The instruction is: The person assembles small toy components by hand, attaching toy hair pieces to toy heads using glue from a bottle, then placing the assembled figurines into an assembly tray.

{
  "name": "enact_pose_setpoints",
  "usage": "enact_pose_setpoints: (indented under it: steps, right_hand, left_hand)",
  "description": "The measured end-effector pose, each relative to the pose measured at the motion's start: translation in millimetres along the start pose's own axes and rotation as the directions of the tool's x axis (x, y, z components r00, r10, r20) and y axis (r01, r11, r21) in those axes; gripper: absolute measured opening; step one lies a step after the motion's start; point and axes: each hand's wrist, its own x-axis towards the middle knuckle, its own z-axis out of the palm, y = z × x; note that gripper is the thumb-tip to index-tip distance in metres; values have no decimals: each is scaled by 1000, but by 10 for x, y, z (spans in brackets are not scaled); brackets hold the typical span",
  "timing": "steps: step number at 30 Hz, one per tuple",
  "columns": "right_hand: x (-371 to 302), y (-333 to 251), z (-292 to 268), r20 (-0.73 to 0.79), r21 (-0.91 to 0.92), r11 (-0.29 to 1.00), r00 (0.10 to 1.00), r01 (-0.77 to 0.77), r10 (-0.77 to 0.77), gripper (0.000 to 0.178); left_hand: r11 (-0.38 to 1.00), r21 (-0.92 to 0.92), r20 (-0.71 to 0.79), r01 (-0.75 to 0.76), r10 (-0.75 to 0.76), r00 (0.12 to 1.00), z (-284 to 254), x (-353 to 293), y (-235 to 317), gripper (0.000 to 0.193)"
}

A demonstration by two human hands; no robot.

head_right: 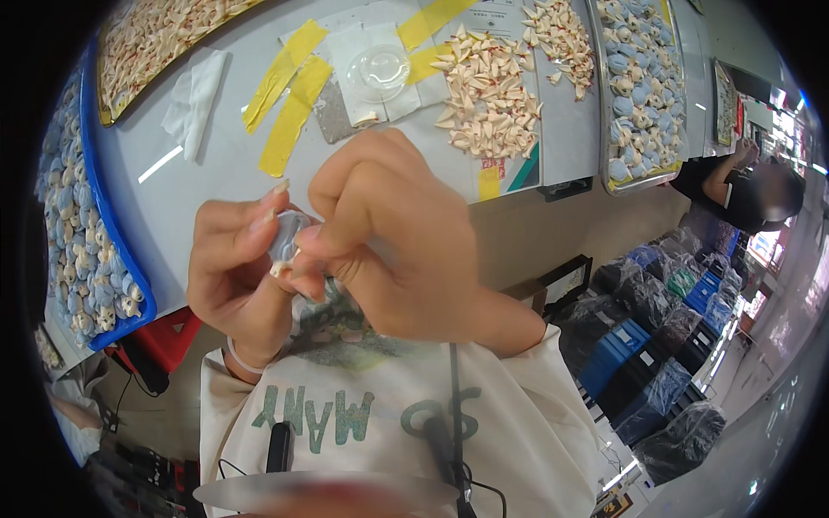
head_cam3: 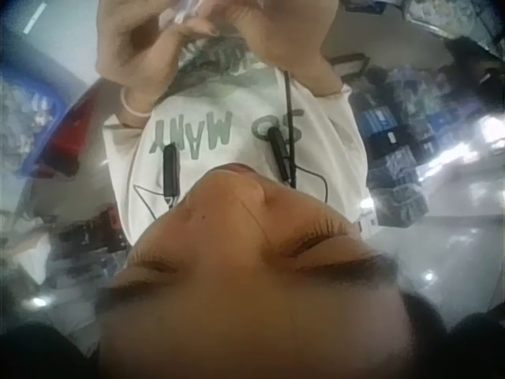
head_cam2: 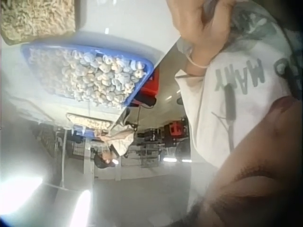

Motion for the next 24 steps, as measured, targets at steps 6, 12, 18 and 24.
enact_pose_setpoints:
  steps: [6, 12, 18, 24]
  right_hand:
    - [-47, 57, -30, 34, -82, 997, 999, 10, -8, 21]
    - [-44, 329, -812, -416, -291, 954, 908, -77, -54, 14]
    - [50, 401, -1129, -226, -683, 711, 974, -168, 14, 15]
    - [92, 485, -1064, -101, -763, 643, 995, -61, -25, 10]
  left_hand:
    - [981, 172, 25, -95, 92, 995, -17, 49, -69, 29]
    - [996, 0, -224, 88, -86, 971, -110, 79, -23, 50]
    - [989, -11, -187, 148, -147, 971, -174, 58, -20, 46]
    - [991, 113, -174, 66, -45, 984, -166, 59, -67, 43]
